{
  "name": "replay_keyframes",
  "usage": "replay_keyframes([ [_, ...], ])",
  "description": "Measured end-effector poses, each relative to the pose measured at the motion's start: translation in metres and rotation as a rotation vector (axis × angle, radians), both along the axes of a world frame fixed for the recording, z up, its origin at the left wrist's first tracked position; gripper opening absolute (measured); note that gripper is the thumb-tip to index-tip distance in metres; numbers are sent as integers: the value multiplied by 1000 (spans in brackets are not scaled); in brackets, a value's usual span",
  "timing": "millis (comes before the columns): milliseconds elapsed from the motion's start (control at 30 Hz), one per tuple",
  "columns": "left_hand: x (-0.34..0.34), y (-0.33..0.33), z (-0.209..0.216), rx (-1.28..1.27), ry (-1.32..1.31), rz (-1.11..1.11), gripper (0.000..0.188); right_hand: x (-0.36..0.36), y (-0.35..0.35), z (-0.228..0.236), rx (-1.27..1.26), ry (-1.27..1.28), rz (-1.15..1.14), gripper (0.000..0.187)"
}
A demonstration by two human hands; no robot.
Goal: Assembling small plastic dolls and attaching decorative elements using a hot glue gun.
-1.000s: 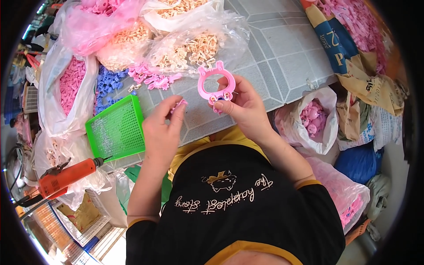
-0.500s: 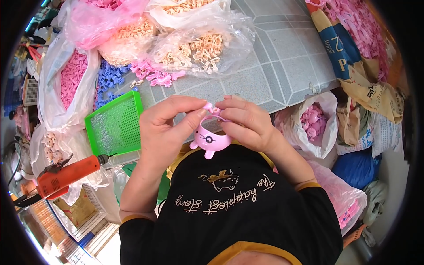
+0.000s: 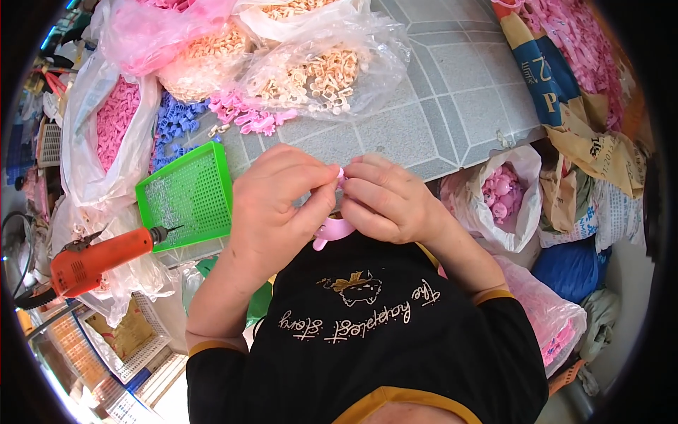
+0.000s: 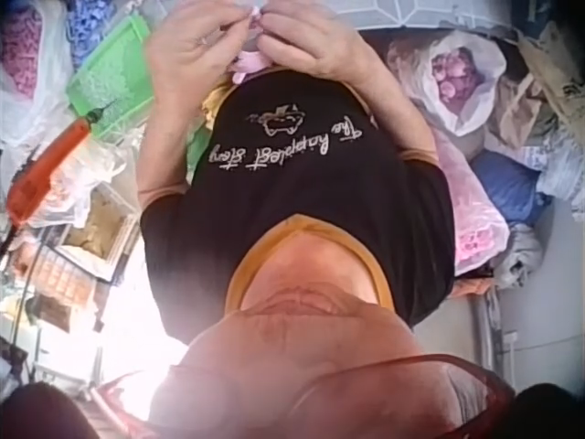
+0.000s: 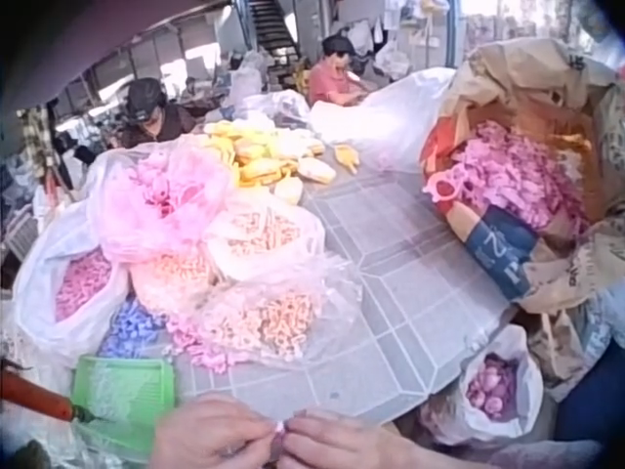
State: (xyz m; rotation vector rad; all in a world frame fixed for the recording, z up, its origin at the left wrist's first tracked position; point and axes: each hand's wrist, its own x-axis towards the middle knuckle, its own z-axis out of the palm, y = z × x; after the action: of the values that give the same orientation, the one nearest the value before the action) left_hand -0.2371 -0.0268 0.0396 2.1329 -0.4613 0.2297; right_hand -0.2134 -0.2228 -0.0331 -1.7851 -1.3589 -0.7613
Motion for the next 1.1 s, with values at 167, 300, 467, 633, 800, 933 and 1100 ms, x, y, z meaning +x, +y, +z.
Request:
replay_keyframes([
  [167,4,7,1,99,95,-50,11,-3,1,0,-60,-35,-11,29],
  [300,4,9,-7,80,59,-72,10,-3,1,-1,-65,-47,-5,31],
  [467,10,20,-22,-144,441,53,24,-6,11,-9,-29,468,-79,36],
  [633,17,40,-38,-278,298,273,36,-15,20,-13,119,1170,-7,47],
  [800,28,74,-23,2,98,518,28,-11,13,-2,591,1886,292,52],
  [933,42,109,-36,347,-4,456,19,-10,2,-9,735,2010,524,49],
  [1100,57,94,-50,571,-83,203,15,-7,7,1,814,2116,602,47],
])
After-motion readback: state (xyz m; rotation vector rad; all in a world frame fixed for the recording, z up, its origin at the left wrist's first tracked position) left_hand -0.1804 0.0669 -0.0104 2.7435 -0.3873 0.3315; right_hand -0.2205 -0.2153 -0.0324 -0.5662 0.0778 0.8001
